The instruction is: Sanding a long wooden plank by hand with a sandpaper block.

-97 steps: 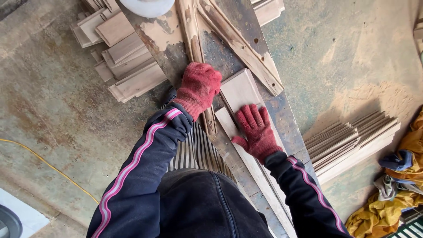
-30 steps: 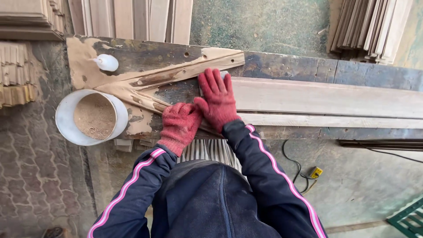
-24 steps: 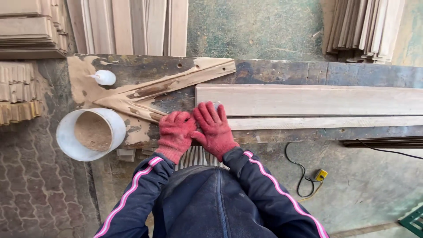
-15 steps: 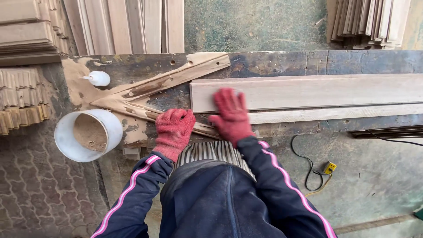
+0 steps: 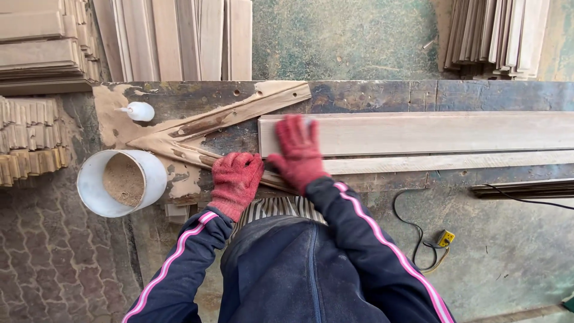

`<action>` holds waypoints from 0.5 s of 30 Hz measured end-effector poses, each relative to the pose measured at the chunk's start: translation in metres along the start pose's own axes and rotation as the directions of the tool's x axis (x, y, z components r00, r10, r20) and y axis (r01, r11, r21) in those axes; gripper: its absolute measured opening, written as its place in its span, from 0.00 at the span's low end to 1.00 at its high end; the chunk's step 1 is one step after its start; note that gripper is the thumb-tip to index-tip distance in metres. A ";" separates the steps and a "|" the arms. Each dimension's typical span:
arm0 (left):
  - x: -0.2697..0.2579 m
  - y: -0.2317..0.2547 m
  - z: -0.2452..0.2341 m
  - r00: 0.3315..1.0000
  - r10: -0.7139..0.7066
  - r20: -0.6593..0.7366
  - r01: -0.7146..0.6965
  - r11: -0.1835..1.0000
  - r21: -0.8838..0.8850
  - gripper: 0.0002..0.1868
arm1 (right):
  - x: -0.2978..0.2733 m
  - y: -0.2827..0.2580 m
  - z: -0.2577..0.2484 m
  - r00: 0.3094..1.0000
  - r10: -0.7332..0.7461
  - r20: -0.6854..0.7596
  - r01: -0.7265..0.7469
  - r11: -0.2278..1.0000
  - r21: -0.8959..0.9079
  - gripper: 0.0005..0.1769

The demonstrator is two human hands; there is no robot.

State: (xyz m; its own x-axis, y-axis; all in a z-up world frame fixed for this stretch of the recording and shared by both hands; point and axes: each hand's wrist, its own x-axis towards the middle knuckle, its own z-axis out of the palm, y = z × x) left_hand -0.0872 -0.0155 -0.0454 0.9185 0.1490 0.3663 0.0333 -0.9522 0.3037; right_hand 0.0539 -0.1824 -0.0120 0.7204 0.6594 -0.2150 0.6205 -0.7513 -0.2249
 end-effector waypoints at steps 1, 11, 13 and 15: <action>0.002 0.002 -0.006 0.999 -0.017 0.038 0.018 1.000 -0.019 0.12 | 0.002 -0.014 0.011 0.970 -0.224 -0.097 0.223 0.975 -0.021 0.49; 0.009 0.002 -0.009 0.999 -0.029 0.015 0.030 0.995 -0.098 0.12 | -0.067 0.168 -0.016 0.793 0.608 -0.038 -0.608 0.788 -0.097 0.44; 0.008 0.000 -0.004 0.999 -0.043 0.006 0.043 0.992 -0.116 0.12 | -0.039 0.120 -0.017 0.807 0.587 -0.061 -0.590 0.802 -0.094 0.47; 0.002 -0.003 0.005 0.999 -0.046 0.001 0.046 0.990 -0.132 0.12 | -0.012 0.064 -0.003 0.815 0.573 -0.084 -0.579 0.811 -0.083 0.51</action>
State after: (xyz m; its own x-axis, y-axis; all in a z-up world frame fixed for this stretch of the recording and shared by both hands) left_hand -0.0837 -0.0140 -0.0497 0.9164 0.1926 0.3508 0.0233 -0.9007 0.4339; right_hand 0.0855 -0.2387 -0.0208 0.9688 0.1044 -0.2248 0.1119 -0.9935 0.0211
